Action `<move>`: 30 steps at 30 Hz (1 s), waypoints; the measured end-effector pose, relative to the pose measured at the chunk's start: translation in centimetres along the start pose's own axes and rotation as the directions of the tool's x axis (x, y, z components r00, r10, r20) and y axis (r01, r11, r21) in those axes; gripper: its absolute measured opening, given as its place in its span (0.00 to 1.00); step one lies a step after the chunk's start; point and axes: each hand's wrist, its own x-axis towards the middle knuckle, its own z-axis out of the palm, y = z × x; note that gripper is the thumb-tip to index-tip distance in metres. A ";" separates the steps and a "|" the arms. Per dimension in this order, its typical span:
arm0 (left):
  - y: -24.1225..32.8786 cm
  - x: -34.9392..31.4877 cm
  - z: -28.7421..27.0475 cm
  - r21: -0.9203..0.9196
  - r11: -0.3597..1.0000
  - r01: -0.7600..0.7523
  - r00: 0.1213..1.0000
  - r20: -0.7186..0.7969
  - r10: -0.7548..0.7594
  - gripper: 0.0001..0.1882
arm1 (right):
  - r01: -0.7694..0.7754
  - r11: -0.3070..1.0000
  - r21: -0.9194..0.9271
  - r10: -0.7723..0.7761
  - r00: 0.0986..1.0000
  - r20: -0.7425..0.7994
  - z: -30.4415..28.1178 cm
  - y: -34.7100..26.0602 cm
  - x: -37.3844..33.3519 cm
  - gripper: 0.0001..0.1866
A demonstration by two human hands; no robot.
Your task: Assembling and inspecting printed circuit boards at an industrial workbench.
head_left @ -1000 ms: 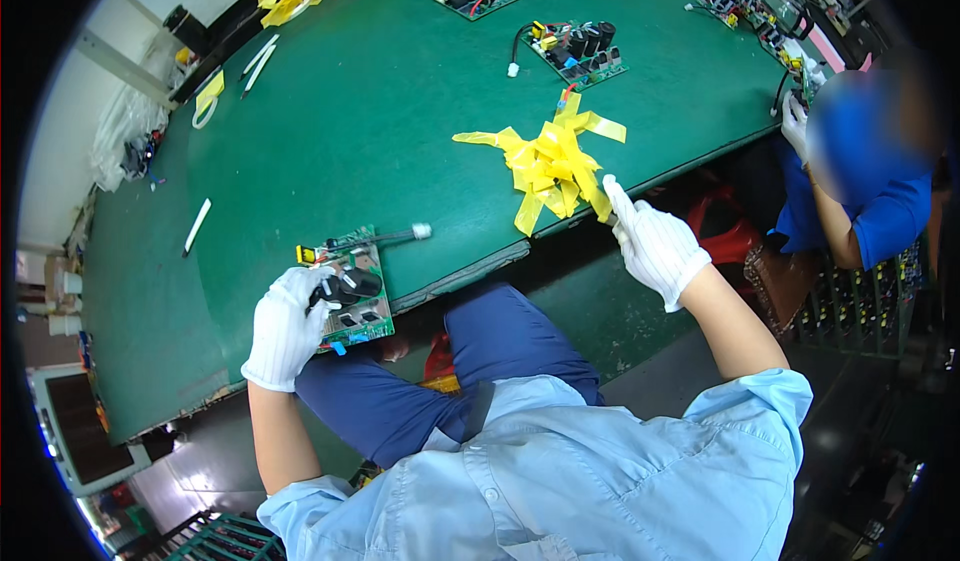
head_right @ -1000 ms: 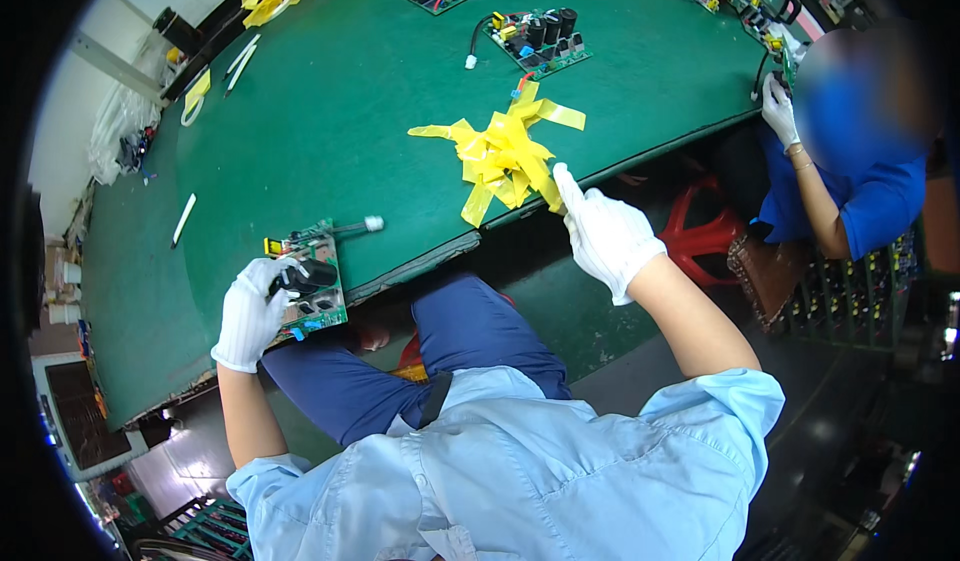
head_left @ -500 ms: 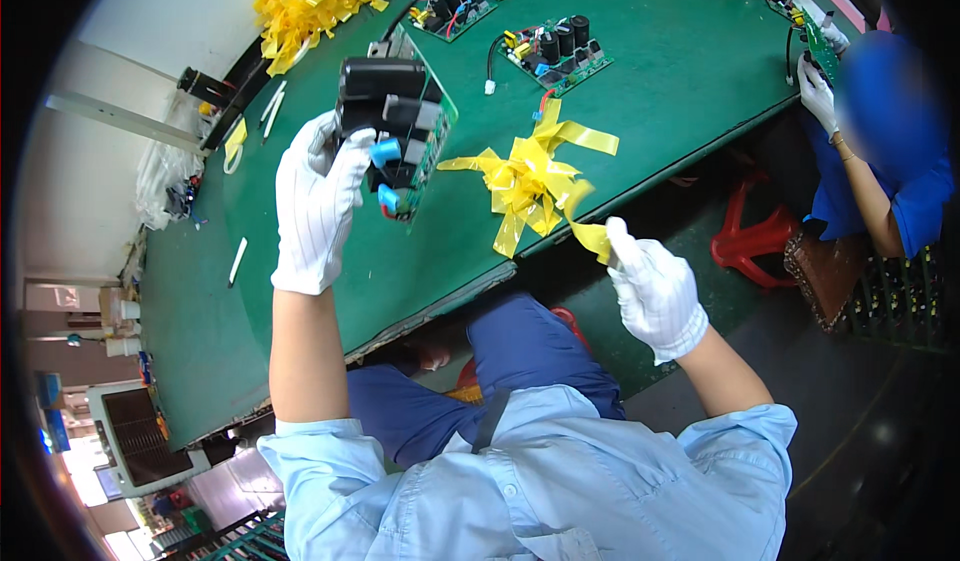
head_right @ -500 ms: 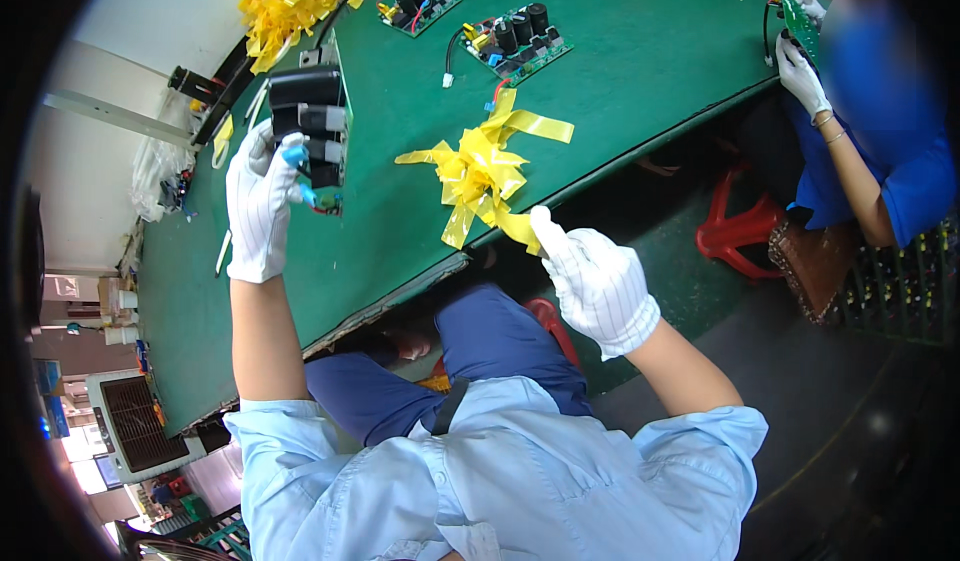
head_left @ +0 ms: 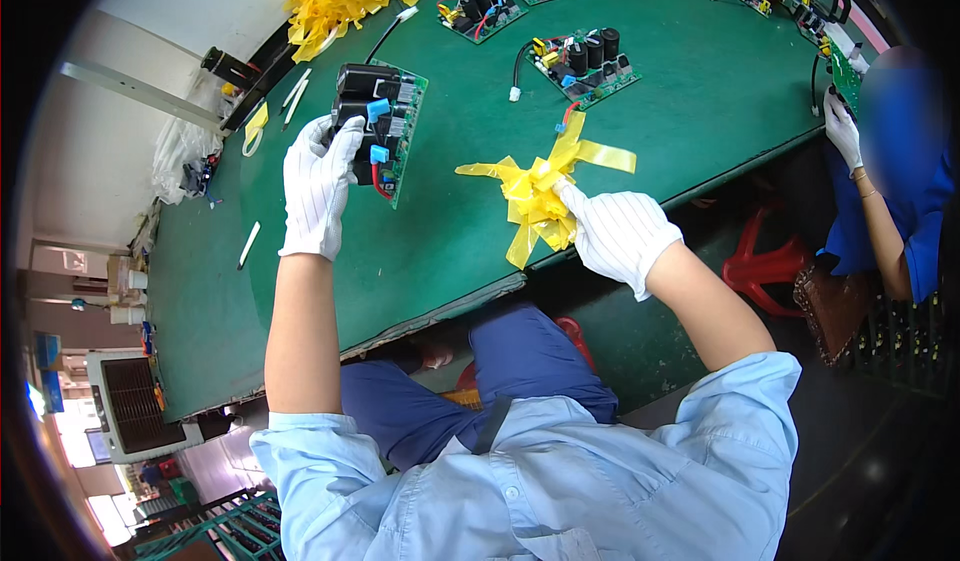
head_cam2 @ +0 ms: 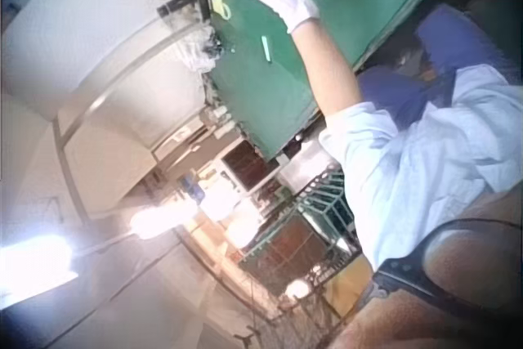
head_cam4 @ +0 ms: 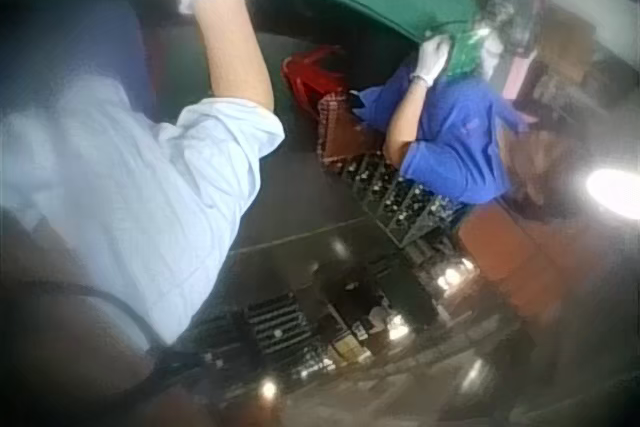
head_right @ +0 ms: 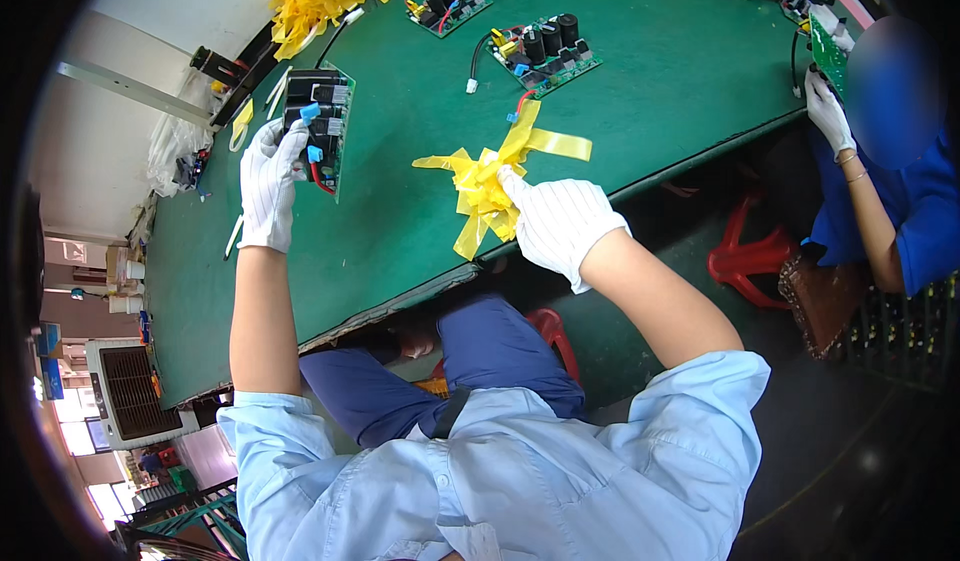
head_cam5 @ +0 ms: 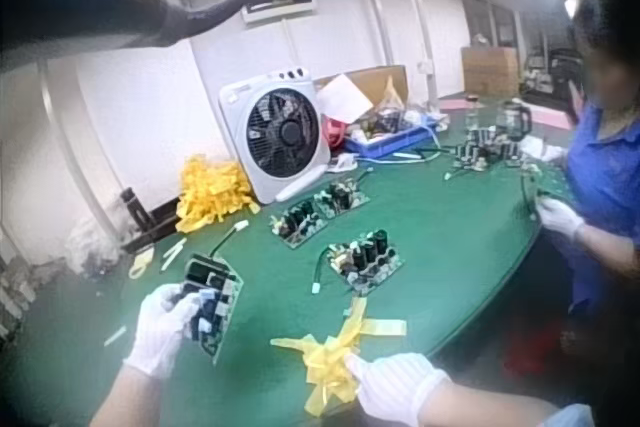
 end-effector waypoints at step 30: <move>8.4 0.1 33.5 0.241 0.832 -0.499 0.788 0.526 0.320 0.21 | 0.163 0.968 0.191 -0.076 0.914 -0.398 6.8 -0.1 -0.5 0.11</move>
